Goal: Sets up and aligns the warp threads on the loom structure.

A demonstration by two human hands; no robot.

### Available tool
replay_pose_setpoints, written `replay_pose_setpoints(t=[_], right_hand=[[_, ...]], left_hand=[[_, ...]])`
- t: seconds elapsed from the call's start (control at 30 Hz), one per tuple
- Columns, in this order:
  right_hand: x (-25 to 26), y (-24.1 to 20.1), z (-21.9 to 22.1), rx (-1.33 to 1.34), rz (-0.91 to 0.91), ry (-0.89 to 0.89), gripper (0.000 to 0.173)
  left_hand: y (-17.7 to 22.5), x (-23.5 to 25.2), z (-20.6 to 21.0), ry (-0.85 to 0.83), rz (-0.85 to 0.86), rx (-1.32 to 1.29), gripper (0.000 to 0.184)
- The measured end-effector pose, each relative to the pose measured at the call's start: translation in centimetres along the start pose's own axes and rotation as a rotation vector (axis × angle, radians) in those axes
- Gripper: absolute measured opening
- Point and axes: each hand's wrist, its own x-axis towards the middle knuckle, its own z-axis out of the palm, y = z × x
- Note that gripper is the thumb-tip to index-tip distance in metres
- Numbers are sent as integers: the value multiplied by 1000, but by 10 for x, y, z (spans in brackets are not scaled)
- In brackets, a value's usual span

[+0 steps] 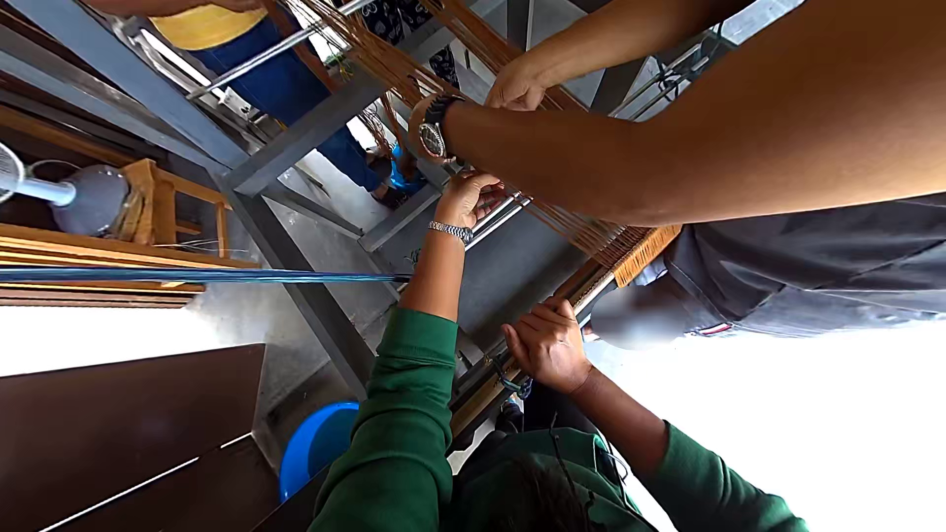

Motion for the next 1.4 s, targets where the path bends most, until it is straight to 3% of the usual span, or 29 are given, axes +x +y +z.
replay_pose_setpoints(t=[0.2,0.43,0.77,1.4], right_hand=[[0,0,-1,2,-4,10,52],[1,-1,-1,-6,-2,7,52],[1,-1,-1,-5,-3,0,51],[1,-1,-2,-9,0,-4,52]], left_hand=[[-1,-8,-11,-29,-13,0,12],[-4,-9,-16,-54,17,-59,17],[6,1,2,-142,-29,240,18],[3,-6,-3,-84,-77,87,20]])
